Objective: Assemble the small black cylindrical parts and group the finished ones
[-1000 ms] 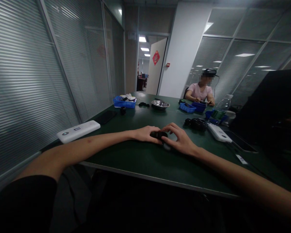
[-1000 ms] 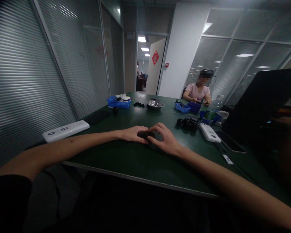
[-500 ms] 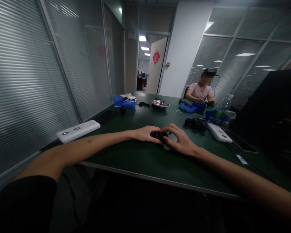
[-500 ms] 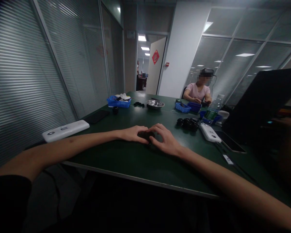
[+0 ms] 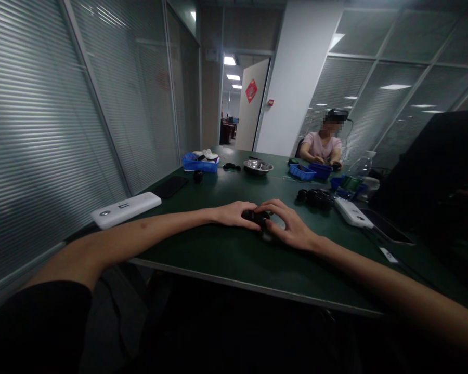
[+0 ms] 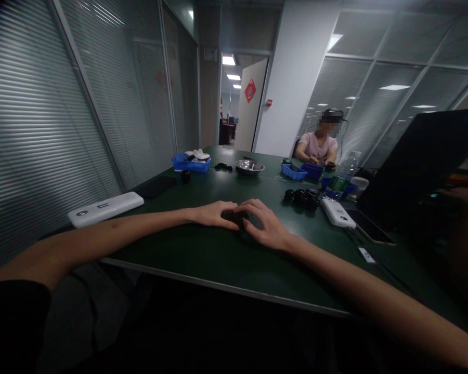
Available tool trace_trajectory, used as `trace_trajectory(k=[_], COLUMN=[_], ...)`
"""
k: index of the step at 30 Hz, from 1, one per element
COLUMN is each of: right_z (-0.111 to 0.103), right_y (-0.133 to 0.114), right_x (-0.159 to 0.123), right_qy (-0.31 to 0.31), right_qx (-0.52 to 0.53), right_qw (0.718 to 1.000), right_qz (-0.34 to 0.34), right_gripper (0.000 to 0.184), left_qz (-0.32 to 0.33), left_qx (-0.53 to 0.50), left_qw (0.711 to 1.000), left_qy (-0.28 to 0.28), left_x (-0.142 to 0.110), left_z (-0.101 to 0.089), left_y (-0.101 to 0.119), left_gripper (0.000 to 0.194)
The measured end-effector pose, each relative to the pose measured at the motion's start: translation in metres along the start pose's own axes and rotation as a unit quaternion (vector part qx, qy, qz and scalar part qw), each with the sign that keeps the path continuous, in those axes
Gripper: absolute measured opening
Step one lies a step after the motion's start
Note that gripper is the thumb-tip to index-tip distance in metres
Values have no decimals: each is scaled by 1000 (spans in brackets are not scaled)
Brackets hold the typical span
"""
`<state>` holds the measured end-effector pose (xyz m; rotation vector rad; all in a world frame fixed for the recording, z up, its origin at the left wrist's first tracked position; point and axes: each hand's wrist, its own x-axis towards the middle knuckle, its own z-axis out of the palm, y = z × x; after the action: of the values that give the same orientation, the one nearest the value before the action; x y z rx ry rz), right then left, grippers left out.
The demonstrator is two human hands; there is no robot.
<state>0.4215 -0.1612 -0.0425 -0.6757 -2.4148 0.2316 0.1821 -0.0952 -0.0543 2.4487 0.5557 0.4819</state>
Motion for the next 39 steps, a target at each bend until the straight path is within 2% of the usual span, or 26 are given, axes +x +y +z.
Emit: trace_trajectory(k=[4,10,16,21,27,33,39], right_z=[1,1,3,2,4,2,3], right_y=[1,1,2,2,3,0,2], right_x=[0,0,0,-1,0,1,1], right_qy=[30,10,36,9,32,0,31], right_qx=[-22,-6,-26,-11,-31,-11,-34], right_qw=[999,1000,999,1000,999,1000,999], right_qz=[28,-4,24,-2,24,-6,25], right_gripper=[22,23,23,25,24,25,23], left_qz=[16,10,19,10,12,10,7], left_qx=[-18,-3,-20,-3,-13,0,-18], left_qw=[1000,1000,1000,1000,1000,1000,1000], left_qy=[-6,1,0,4,-2,6,-4], left_x=[-1,-1,-1,-1,-1,-1,-1], left_z=[0,0,1,1,0,1,0], left_y=[1,1,-1,0,-1,0,1], left_gripper=[51,50,50,53,52,52,52])
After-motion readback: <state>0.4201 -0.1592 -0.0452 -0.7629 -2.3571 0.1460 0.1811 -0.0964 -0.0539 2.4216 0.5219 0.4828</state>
